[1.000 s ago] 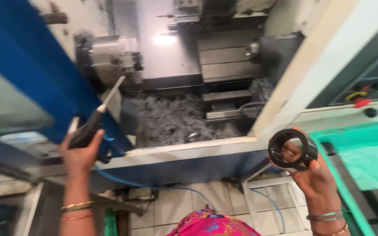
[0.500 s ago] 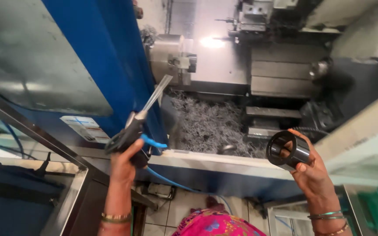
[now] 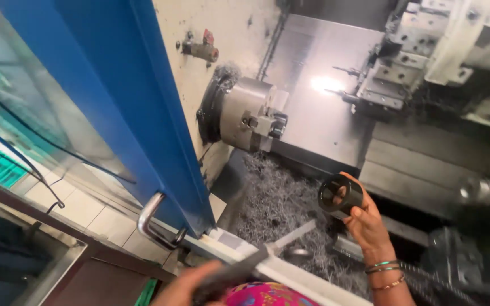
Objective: The worker operates a CNC lathe to machine metal rings, uses an air gun for cleaning, and performs quality control measurements.
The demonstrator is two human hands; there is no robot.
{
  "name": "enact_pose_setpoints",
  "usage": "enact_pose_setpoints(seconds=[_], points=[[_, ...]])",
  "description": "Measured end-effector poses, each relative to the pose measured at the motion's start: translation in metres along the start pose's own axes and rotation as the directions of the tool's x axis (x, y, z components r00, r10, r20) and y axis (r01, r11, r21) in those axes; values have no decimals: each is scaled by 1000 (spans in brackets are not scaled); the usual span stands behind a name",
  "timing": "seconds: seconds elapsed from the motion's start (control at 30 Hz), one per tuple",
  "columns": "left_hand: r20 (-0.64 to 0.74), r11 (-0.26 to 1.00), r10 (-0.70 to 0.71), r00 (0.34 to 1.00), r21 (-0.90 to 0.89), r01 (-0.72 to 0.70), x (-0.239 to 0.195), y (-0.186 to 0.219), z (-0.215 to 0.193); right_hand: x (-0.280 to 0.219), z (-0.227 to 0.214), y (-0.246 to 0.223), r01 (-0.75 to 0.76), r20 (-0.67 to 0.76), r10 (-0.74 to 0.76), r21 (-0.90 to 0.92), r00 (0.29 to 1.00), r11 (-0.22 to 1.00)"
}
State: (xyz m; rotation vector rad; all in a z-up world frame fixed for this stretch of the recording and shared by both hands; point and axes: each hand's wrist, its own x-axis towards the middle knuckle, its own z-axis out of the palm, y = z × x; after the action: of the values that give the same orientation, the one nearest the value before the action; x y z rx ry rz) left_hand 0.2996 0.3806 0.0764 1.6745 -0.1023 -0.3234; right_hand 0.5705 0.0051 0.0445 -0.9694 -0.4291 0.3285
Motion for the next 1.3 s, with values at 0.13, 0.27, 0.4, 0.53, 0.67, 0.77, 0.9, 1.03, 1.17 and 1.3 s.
enact_pose_setpoints(seconds=[0.13, 0.27, 0.4, 0.53, 0.67, 0.77, 0.9, 1.03, 1.17, 1.3], points=[[-122, 983, -170, 978, 47, 177, 49, -11, 41, 55, -21, 7, -80, 50, 78, 38, 996, 996], [-311, 951, -129, 942, -308, 29, 61, -13, 34, 128, -44, 30, -199, 88, 187, 150, 978, 969], [-413, 973, -141, 900, -224, 50, 76, -26, 24, 205, -30, 44, -206, 132, 182, 201, 974, 958], [-442, 975, -152, 884, -213, 61, 104, -31, 19, 254, -3, 50, -173, 95, 157, 203, 983, 964], [-526, 962, -180, 831, 80, 259, 146, 66, 30, 283, 2, 65, -219, 126, 188, 318, 974, 922], [-560, 926, -159, 813, 200, 319, 168, 107, 39, 294, 8, 69, -195, 93, 174, 320, 980, 927], [-594, 920, -46, 803, 288, 266, 167, 112, 47, 298, 9, 75, -219, 100, 196, 348, 976, 912], [-592, 938, 72, 802, 314, 148, 158, 86, 41, 319, -9, 98, -183, 163, 129, 382, 978, 906], [-550, 941, 117, 827, 327, 84, 153, 73, 27, 317, 9, 91, -105, 15, 108, 388, 994, 916], [-487, 956, -129, 864, 171, 238, 146, 57, 15, 313, 20, 85, -162, 18, 170, 409, 985, 898]])
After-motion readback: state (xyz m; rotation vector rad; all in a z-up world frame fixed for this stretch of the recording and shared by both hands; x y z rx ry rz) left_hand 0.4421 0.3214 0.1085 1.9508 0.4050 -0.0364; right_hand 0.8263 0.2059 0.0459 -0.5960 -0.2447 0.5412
